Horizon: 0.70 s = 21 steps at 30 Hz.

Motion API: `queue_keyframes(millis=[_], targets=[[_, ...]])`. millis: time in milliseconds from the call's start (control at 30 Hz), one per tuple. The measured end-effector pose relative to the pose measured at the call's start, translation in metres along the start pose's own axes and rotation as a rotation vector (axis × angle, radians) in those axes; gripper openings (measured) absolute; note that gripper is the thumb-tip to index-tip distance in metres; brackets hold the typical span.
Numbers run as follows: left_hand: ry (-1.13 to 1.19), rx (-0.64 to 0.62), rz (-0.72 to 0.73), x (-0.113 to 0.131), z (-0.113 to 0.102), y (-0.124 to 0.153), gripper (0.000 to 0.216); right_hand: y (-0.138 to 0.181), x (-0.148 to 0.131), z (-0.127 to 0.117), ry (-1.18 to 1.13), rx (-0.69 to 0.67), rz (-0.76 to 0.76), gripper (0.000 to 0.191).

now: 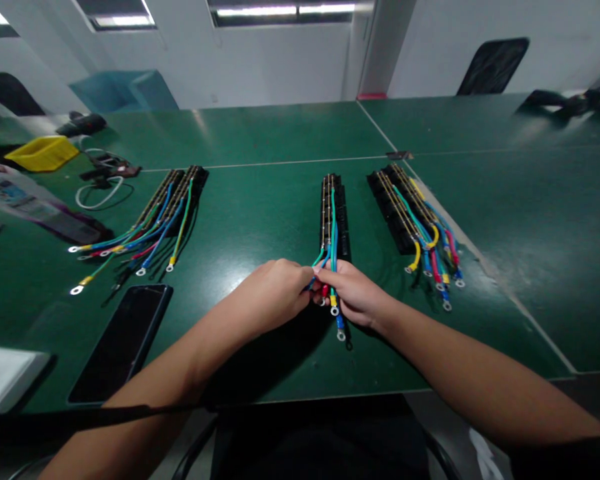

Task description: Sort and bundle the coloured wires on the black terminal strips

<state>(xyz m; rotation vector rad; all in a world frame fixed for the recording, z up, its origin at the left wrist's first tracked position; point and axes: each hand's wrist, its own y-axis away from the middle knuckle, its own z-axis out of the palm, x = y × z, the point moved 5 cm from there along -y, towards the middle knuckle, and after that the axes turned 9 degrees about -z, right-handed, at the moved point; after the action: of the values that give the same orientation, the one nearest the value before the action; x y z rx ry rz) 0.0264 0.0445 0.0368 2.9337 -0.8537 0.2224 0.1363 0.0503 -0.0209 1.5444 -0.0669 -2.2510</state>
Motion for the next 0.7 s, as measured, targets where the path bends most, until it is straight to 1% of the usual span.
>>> queue_keyframes(millis=[167, 300, 467, 600, 700], targets=[[0.004, 0.056, -0.006, 0.001, -0.005, -0.001, 0.016, -0.002, 0.002, -0.002, -0.047, 0.009, -0.008, 0.019], [0.049, 0.09, -0.02, 0.001, -0.003, 0.002, 0.02, -0.002, 0.003, -0.003, -0.093, 0.009, 0.002, 0.021], [0.118, 0.165, -0.033, -0.004, 0.0, 0.007, 0.02, -0.003, 0.003, -0.004, -0.097, 0.024, 0.03, 0.022], [0.178, 0.25, -0.057, -0.011, -0.002, 0.01, 0.02, -0.004, 0.004, -0.006, -0.117, 0.048, 0.037, 0.022], [0.168, 0.243, -0.046, -0.012, -0.001, 0.012, 0.021, -0.004, 0.004, -0.006, -0.125, 0.052, 0.039, 0.025]])
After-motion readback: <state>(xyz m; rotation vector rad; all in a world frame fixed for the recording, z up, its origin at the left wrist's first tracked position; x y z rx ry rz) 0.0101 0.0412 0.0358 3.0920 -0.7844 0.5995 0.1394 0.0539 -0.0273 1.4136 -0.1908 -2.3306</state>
